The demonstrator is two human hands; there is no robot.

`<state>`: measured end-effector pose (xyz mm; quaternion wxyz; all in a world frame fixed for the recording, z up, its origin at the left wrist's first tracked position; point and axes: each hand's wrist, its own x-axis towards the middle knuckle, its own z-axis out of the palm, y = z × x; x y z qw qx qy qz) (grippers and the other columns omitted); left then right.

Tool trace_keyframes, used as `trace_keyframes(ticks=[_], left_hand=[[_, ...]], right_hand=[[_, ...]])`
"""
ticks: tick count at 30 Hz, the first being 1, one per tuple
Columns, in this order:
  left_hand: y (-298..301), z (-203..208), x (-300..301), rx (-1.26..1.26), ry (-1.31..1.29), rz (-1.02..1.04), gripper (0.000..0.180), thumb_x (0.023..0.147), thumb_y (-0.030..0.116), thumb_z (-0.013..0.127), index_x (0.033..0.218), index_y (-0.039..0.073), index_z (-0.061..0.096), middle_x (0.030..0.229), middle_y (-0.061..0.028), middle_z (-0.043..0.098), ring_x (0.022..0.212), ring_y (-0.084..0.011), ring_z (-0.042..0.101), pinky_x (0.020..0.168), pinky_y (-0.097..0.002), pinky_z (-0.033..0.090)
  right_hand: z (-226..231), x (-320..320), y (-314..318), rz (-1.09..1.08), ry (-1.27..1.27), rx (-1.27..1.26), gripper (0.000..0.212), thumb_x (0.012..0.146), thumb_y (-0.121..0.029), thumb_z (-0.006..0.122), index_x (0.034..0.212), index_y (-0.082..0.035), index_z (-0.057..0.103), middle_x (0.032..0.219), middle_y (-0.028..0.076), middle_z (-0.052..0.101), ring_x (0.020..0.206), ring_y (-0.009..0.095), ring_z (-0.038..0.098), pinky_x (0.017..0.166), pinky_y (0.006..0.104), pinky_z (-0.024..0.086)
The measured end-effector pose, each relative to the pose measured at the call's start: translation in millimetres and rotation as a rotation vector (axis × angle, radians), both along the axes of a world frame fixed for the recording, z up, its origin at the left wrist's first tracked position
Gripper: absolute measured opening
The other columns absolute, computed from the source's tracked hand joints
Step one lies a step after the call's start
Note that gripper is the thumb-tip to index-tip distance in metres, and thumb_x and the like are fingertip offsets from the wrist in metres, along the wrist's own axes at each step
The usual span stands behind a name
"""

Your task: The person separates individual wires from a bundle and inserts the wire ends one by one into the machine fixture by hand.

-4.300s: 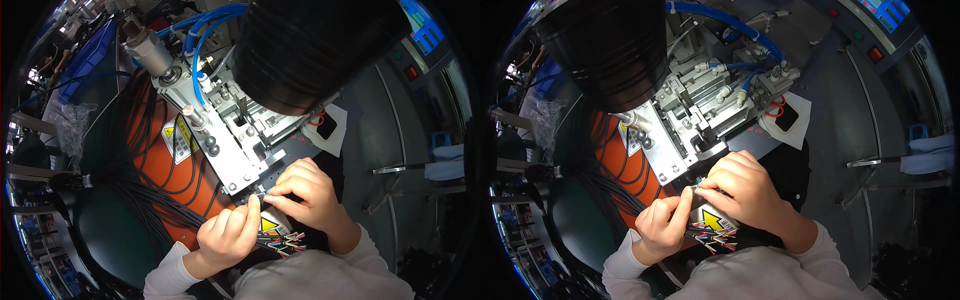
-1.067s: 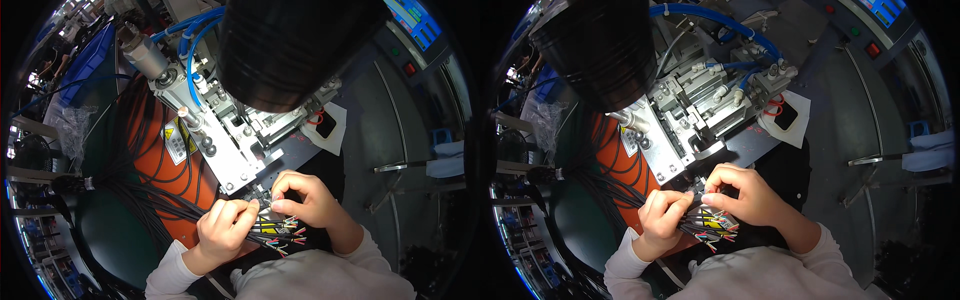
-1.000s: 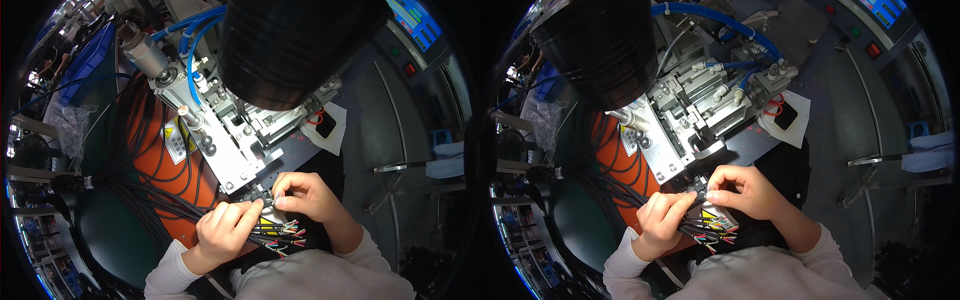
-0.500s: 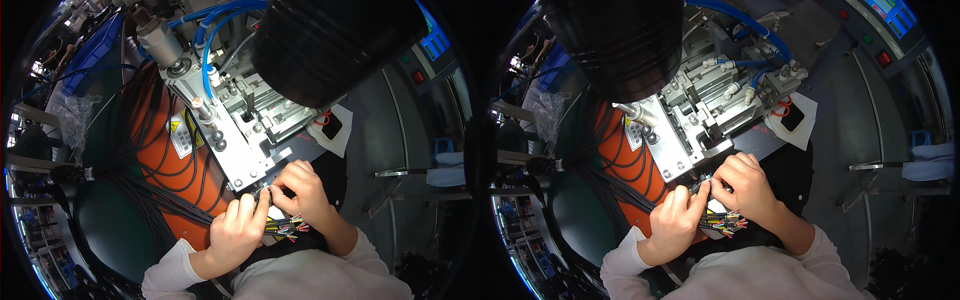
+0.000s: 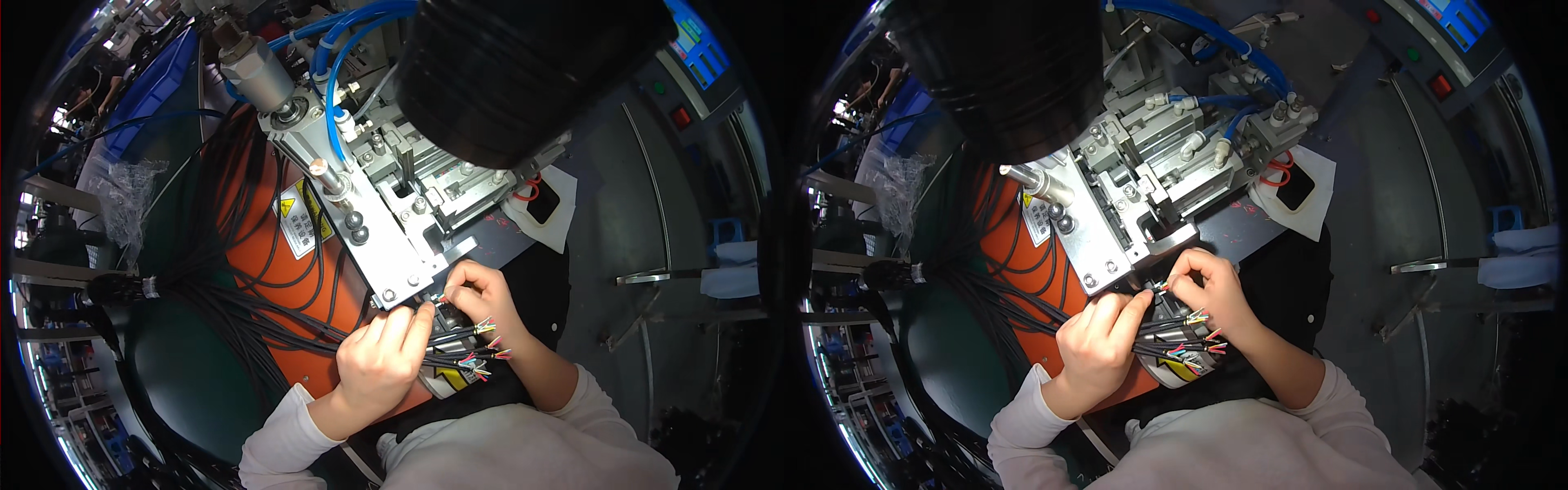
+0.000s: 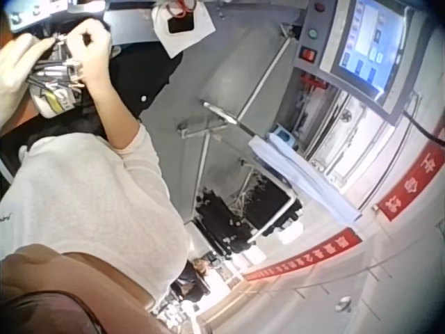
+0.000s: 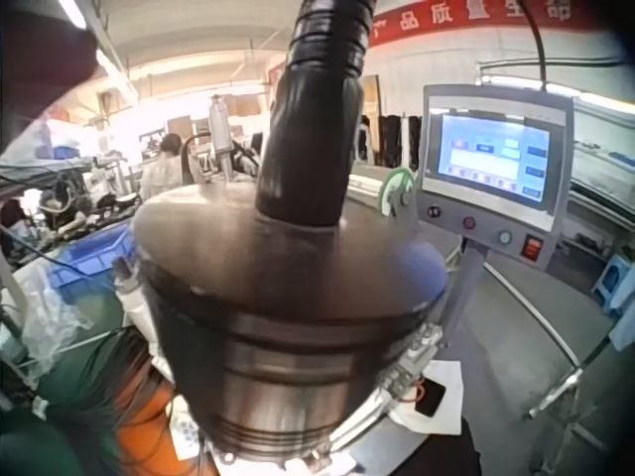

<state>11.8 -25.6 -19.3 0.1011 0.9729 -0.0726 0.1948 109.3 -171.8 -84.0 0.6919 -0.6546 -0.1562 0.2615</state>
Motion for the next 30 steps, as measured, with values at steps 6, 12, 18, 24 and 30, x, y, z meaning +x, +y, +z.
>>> trace_keyframes(ticks=[6,12,18,24,30], left_hand=[[-2,10,-7,0.041,0.047,0.027,0.026,0.071,0.006,0.064,0.096,0.003,0.069,0.074,0.0,0.053,0.06,-0.0097,0.055,0.049,-0.0217,0.042],[-4,9,-17,0.133,0.122,0.1,0.024,0.072,0.007,0.069,0.095,0.002,0.069,0.071,-0.0019,0.051,0.055,-0.011,0.054,0.047,-0.0225,0.041],[3,24,-14,-0.068,0.222,0.0,0.029,0.073,0.017,0.073,0.1,0.005,0.07,0.075,-0.0031,0.055,0.061,-0.0145,0.056,0.054,-0.0262,0.043],[6,32,-10,-0.257,-0.147,-0.115,0.032,0.073,0.015,0.075,0.102,0.003,0.07,0.093,-0.0108,0.064,0.078,-0.0223,0.061,0.065,-0.0303,0.048],[9,8,-6,-0.326,-0.179,-0.178,0.034,0.082,0.024,0.069,0.103,-0.002,0.067,0.077,-0.0065,0.062,0.057,-0.017,0.059,0.047,-0.0261,0.045]], right_hand=[[14,-3,5,-0.087,-0.465,-0.147,0.011,0.079,-0.006,0.066,0.077,0.001,0.058,0.075,0.008,0.059,0.072,0.021,0.058,0.069,0.0305,0.045],[19,13,-13,0.034,-0.461,0.081,0.013,0.074,0.0,0.071,0.086,-0.002,0.066,0.084,0.007,0.066,0.079,0.019,0.063,0.074,0.029,0.048],[29,15,-25,0.296,-0.447,0.377,0.018,0.067,-0.002,0.08,0.082,-0.002,0.07,0.083,0.008,0.07,0.077,0.021,0.066,0.073,0.0301,0.05],[39,4,-21,0.052,-0.336,0.217,0.018,0.068,0.0,0.08,0.083,-0.001,0.07,0.081,0.009,0.069,0.071,0.015,0.065,0.065,0.0239,0.05],[58,-23,6,-0.14,-0.39,0.312,0.022,0.069,-0.003,0.081,0.087,-0.002,0.068,0.084,0.009,0.068,0.074,0.018,0.066,0.066,0.0268,0.051]])
